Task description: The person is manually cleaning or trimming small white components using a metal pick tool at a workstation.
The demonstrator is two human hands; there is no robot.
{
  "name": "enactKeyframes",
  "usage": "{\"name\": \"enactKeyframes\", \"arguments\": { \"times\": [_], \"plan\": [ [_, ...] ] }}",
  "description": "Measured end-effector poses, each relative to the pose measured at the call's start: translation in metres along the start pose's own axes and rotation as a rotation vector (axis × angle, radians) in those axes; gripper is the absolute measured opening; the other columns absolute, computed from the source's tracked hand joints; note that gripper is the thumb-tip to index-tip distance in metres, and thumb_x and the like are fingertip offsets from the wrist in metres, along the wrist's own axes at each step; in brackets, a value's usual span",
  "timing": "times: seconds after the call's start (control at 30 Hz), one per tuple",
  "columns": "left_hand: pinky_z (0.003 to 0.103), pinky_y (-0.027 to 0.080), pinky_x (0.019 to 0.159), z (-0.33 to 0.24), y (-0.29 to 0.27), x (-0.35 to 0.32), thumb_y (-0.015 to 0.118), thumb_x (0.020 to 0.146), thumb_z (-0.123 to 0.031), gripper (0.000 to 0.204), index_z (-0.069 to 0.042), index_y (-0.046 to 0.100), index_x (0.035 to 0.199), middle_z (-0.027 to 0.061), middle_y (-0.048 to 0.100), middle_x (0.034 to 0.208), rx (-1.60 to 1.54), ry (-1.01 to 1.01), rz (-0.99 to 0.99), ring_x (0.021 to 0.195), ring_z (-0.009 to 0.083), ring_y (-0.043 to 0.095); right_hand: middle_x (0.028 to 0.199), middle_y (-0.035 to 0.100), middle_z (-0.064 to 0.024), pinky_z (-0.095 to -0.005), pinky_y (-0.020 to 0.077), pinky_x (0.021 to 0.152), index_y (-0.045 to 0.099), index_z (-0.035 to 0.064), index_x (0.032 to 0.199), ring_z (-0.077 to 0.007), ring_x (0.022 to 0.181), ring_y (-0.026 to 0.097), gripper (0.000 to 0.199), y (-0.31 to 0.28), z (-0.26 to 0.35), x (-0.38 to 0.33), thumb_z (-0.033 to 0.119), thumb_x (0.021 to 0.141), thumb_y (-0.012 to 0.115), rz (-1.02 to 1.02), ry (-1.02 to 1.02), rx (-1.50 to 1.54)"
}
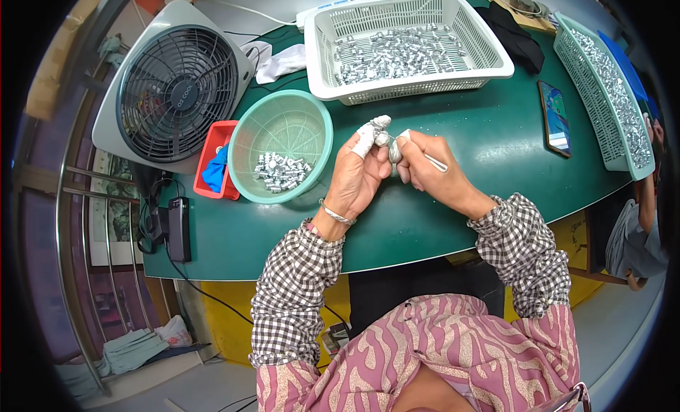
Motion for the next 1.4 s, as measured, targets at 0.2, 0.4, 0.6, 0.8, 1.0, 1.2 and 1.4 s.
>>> {"name": "enactKeyframes", "arguments": {
  "times": [0.2, 0.4, 0.6, 0.8, 1.0, 1.2, 1.4],
  "plan": [
    [0.019, 0.041, 0.049, 0.002, 0.006, 0.000, 0.045, 0.093, -0.021, 0.031, 0.001, 0.049, 0.115, 0.0007, 0.052, 0.082, -0.020, -0.043, 0.057, 0.067, 0.0077, 0.048, 0.056, 0.050, -0.0033, -0.0197, 0.0336, 0.037, 0.053, -0.0010, 0.079, -0.0051, 0.037, 0.038, 0.028, 0.000, -0.009, 0.000, 0.016, 0.094, 0.036, 0.045, 0.275, 0.366],
    [0.019, 0.041, 0.049, 0.004, 0.007, -0.004, 0.045, 0.093, -0.022, 0.031, 0.001, 0.049, 0.115, 0.0001, 0.051, 0.082, -0.033, -0.090, 0.134, 0.066, 0.0075, 0.047, 0.055, 0.050, -0.0042, -0.0200, 0.0337, 0.036, 0.052, -0.0018, 0.079, -0.0055, 0.036, 0.037, 0.027, 0.001, -0.008, -0.001, 0.015, 0.093, 0.037, 0.052, 0.274, 0.381],
    [0.019, 0.039, 0.048, 0.003, 0.004, -0.002, 0.045, 0.093, -0.023, 0.031, 0.001, 0.051, 0.113, -0.0009, 0.050, 0.079, 0.012, -0.021, 0.081, 0.064, 0.0065, 0.045, 0.054, 0.050, -0.0035, -0.0197, 0.0334, 0.036, 0.051, -0.0006, 0.076, -0.0053, 0.037, 0.038, 0.027, 0.002, -0.013, 0.000, 0.016, 0.093, 0.039, 0.029, 0.254, 0.340],
    [0.019, 0.038, 0.047, -0.005, -0.002, 0.000, 0.045, 0.093, -0.022, 0.030, 0.001, 0.052, 0.112, -0.0018, 0.050, 0.078, 0.051, 0.008, 0.047, 0.064, 0.0059, 0.045, 0.053, 0.049, -0.0020, -0.0191, 0.0323, 0.036, 0.050, 0.0012, 0.074, -0.0044, 0.037, 0.038, 0.027, -0.001, -0.011, -0.002, 0.017, 0.093, 0.041, -0.011, 0.268, 0.288],
    [0.019, 0.038, 0.047, -0.002, 0.000, -0.003, 0.046, 0.093, -0.021, 0.029, 0.001, 0.053, 0.111, -0.0021, 0.050, 0.079, 0.049, -0.056, 0.018, 0.062, 0.0059, 0.045, 0.052, 0.049, -0.0001, -0.0185, 0.0313, 0.037, 0.051, 0.0023, 0.073, -0.0031, 0.039, 0.039, 0.027, -0.002, -0.008, 0.000, 0.019, 0.093, 0.042, 0.008, 0.161, 0.114],
    [0.020, 0.038, 0.047, -0.006, -0.003, 0.002, 0.047, 0.093, -0.021, 0.028, 0.000, 0.053, 0.111, -0.0019, 0.050, 0.079, 0.026, -0.001, 0.015, 0.062, 0.0058, 0.045, 0.052, 0.049, 0.0005, -0.0181, 0.0318, 0.037, 0.052, 0.0024, 0.074, -0.0026, 0.040, 0.040, 0.027, -0.004, -0.006, 0.000, 0.019, 0.093, 0.043, -0.008, 0.138, 0.091],
    [0.019, 0.038, 0.047, 0.001, 0.001, -0.004, 0.047, 0.092, -0.022, 0.030, 0.000, 0.052, 0.112, -0.0015, 0.051, 0.079, 0.028, -0.062, 0.039, 0.063, 0.0064, 0.047, 0.066, 0.055, -0.0009, -0.0185, 0.0375, 0.043, 0.054, -0.0001, 0.083, -0.0036, 0.050, 0.046, 0.013, -0.012, -0.004, 0.003, 0.011, 0.090, 0.049, -0.083, 0.080, 0.131]
  ]
}}
Point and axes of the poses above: each hand's wrist, its own x-axis towards the middle knuckle, its own y-axis out of the palm, z = x × y, the point moved 6 cm from there along x, towards the middle knuckle
